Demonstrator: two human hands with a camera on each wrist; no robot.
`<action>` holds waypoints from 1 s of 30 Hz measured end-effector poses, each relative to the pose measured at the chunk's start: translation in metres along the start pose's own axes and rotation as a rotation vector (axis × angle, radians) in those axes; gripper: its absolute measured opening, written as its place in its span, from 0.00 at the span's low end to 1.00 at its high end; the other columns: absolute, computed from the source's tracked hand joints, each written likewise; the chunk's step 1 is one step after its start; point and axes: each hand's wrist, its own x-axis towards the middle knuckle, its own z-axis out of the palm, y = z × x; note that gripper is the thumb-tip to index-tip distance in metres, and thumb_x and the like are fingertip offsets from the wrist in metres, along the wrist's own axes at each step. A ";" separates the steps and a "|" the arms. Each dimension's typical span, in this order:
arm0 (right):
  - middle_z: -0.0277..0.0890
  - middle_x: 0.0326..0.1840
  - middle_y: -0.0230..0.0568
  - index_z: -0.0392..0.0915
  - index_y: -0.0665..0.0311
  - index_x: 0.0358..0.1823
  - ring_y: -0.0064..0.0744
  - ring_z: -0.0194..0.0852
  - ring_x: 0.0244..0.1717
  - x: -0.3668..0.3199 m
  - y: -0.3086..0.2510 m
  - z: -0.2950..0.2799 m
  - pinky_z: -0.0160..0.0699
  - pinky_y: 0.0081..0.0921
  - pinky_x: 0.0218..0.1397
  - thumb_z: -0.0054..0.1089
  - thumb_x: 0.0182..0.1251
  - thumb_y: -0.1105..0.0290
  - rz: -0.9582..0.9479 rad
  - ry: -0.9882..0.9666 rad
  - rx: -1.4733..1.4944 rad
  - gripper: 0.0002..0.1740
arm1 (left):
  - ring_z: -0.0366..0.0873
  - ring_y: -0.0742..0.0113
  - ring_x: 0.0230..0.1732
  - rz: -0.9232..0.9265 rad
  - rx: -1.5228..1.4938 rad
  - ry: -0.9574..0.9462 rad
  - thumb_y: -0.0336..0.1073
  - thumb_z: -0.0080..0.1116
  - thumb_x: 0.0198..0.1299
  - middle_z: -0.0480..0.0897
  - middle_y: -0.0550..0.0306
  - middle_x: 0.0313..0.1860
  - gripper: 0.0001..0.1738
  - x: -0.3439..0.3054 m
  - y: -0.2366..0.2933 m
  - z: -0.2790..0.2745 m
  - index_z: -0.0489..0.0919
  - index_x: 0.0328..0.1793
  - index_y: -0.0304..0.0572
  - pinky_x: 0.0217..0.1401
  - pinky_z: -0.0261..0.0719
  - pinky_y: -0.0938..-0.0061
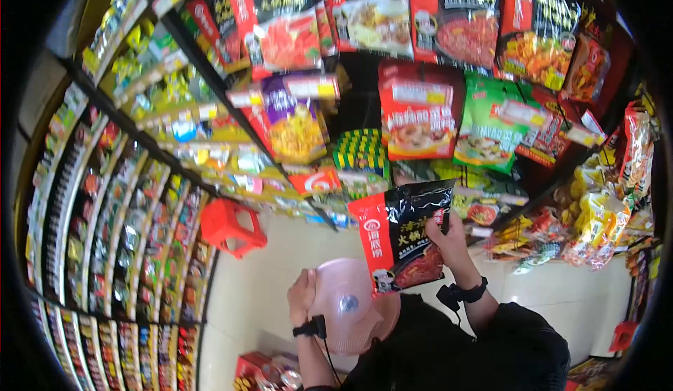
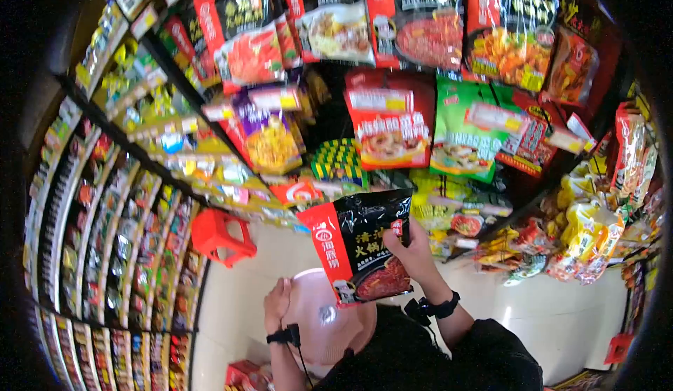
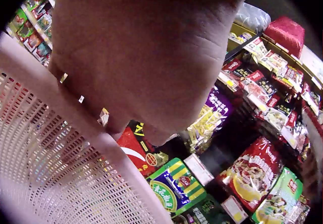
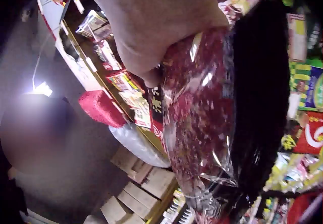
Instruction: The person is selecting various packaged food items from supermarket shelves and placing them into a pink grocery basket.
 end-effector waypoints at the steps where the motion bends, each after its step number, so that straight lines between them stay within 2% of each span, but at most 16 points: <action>1: 0.77 0.60 0.33 0.68 0.68 0.71 0.22 0.74 0.58 0.053 -0.029 0.016 0.73 0.26 0.66 0.67 0.76 0.64 -0.196 0.068 0.042 0.28 | 0.81 0.33 0.56 0.051 -0.002 0.085 0.63 0.31 0.78 0.86 0.40 0.54 0.30 0.067 0.017 -0.024 0.77 0.58 0.53 0.57 0.77 0.43; 2: 0.77 0.60 0.33 0.67 0.68 0.72 0.21 0.73 0.58 0.003 -0.052 0.035 0.73 0.26 0.66 0.67 0.76 0.65 -0.027 0.201 0.051 0.29 | 0.81 0.33 0.56 -0.095 0.059 -0.141 0.64 0.31 0.78 0.86 0.40 0.53 0.29 -0.011 -0.021 -0.018 0.77 0.59 0.54 0.57 0.77 0.42; 3: 0.73 0.66 0.37 0.57 0.68 0.79 0.25 0.73 0.63 0.064 -0.056 0.032 0.72 0.29 0.69 0.65 0.76 0.70 -0.216 0.171 -0.030 0.36 | 0.81 0.33 0.56 0.008 0.027 0.010 0.64 0.31 0.78 0.86 0.40 0.53 0.29 0.064 0.003 -0.032 0.77 0.59 0.54 0.57 0.77 0.42; 4: 0.73 0.66 0.37 0.57 0.68 0.79 0.25 0.73 0.63 0.080 -0.062 0.041 0.72 0.29 0.69 0.65 0.76 0.70 -0.247 0.187 -0.015 0.36 | 0.82 0.32 0.55 0.019 0.054 0.022 0.63 0.32 0.78 0.86 0.39 0.52 0.29 0.081 0.001 -0.040 0.77 0.58 0.53 0.57 0.77 0.42; 5: 0.68 0.70 0.39 0.52 0.67 0.81 0.28 0.72 0.65 0.087 -0.069 0.052 0.72 0.31 0.70 0.65 0.75 0.72 -0.359 0.267 -0.009 0.40 | 0.82 0.31 0.55 0.028 0.095 -0.013 0.63 0.33 0.78 0.86 0.38 0.51 0.28 0.099 -0.005 -0.049 0.77 0.57 0.52 0.56 0.76 0.41; 6: 0.64 0.75 0.41 0.46 0.67 0.83 0.32 0.72 0.67 0.114 -0.087 0.063 0.72 0.33 0.71 0.64 0.74 0.74 -0.562 0.301 0.029 0.44 | 0.82 0.31 0.55 0.071 0.102 0.067 0.63 0.33 0.78 0.86 0.38 0.51 0.28 0.138 0.007 -0.076 0.77 0.57 0.52 0.56 0.76 0.41; 8: 0.53 0.81 0.46 0.37 0.64 0.85 0.38 0.71 0.69 0.138 -0.107 0.068 0.71 0.37 0.72 0.65 0.73 0.76 -0.635 0.392 -0.028 0.50 | 0.82 0.30 0.54 0.125 0.103 0.077 0.62 0.36 0.78 0.86 0.36 0.49 0.27 0.179 0.014 -0.085 0.76 0.55 0.50 0.56 0.76 0.40; 9: 0.50 0.83 0.48 0.39 0.65 0.85 0.37 0.69 0.71 0.153 -0.114 0.080 0.71 0.37 0.73 0.65 0.73 0.76 -0.785 0.438 -0.057 0.49 | 0.83 0.30 0.53 0.146 0.121 0.127 0.61 0.37 0.78 0.86 0.35 0.49 0.27 0.193 0.017 -0.113 0.76 0.54 0.48 0.55 0.76 0.40; 10: 0.49 0.83 0.44 0.35 0.60 0.87 0.33 0.72 0.66 0.154 -0.117 0.074 0.73 0.34 0.69 0.63 0.73 0.77 -0.819 0.527 -0.241 0.51 | 0.83 0.30 0.53 0.165 0.115 0.101 0.61 0.37 0.78 0.86 0.35 0.49 0.27 0.200 0.020 -0.103 0.76 0.54 0.48 0.55 0.76 0.40; 12: 0.49 0.84 0.44 0.39 0.61 0.86 0.33 0.71 0.68 0.155 -0.136 0.077 0.72 0.33 0.70 0.63 0.74 0.76 -0.842 0.451 -0.233 0.49 | 0.83 0.31 0.51 0.222 0.152 0.097 0.61 0.37 0.78 0.87 0.35 0.48 0.27 0.224 0.019 -0.099 0.76 0.54 0.48 0.54 0.77 0.40; 14: 0.66 0.78 0.52 0.57 0.70 0.81 0.44 0.71 0.74 0.154 -0.156 0.080 0.66 0.36 0.77 0.64 0.74 0.74 -0.799 0.552 -0.479 0.38 | 0.84 0.31 0.50 0.270 0.169 0.081 0.61 0.37 0.78 0.87 0.35 0.47 0.26 0.248 0.022 -0.095 0.76 0.54 0.48 0.53 0.77 0.40; 15: 0.72 0.75 0.53 0.69 0.70 0.75 0.44 0.75 0.72 0.157 -0.170 0.083 0.67 0.35 0.76 0.62 0.74 0.73 -0.936 0.527 -0.593 0.29 | 0.84 0.31 0.49 0.313 0.178 0.095 0.61 0.38 0.78 0.87 0.35 0.46 0.26 0.261 0.026 -0.097 0.76 0.54 0.49 0.52 0.78 0.39; 16: 0.77 0.71 0.52 0.72 0.69 0.72 0.44 0.75 0.72 0.156 -0.179 0.084 0.68 0.36 0.75 0.60 0.75 0.72 -0.888 0.485 -0.620 0.26 | 0.84 0.31 0.49 0.335 0.188 0.081 0.61 0.38 0.78 0.87 0.35 0.46 0.26 0.270 0.034 -0.103 0.76 0.54 0.49 0.52 0.78 0.39; 20: 0.76 0.73 0.49 0.73 0.68 0.73 0.44 0.75 0.73 0.157 -0.190 0.101 0.68 0.35 0.75 0.59 0.77 0.68 -0.858 0.546 -0.648 0.26 | 0.84 0.30 0.48 0.391 0.229 0.030 0.62 0.41 0.77 0.87 0.35 0.46 0.26 0.295 0.057 -0.115 0.75 0.54 0.49 0.50 0.79 0.39; 23: 0.75 0.74 0.49 0.71 0.67 0.74 0.44 0.74 0.74 0.155 -0.193 0.105 0.67 0.35 0.76 0.58 0.77 0.69 -0.864 0.585 -0.659 0.26 | 0.84 0.31 0.50 0.454 0.225 0.053 0.61 0.41 0.77 0.87 0.36 0.48 0.27 0.320 0.060 -0.120 0.76 0.59 0.48 0.51 0.79 0.42; 30: 0.75 0.74 0.48 0.71 0.65 0.74 0.40 0.72 0.75 0.138 -0.204 0.088 0.63 0.33 0.78 0.58 0.77 0.70 -0.835 0.736 -0.704 0.26 | 0.84 0.30 0.49 0.527 0.258 0.005 0.62 0.40 0.78 0.86 0.34 0.49 0.27 0.351 0.073 -0.117 0.76 0.59 0.48 0.51 0.78 0.40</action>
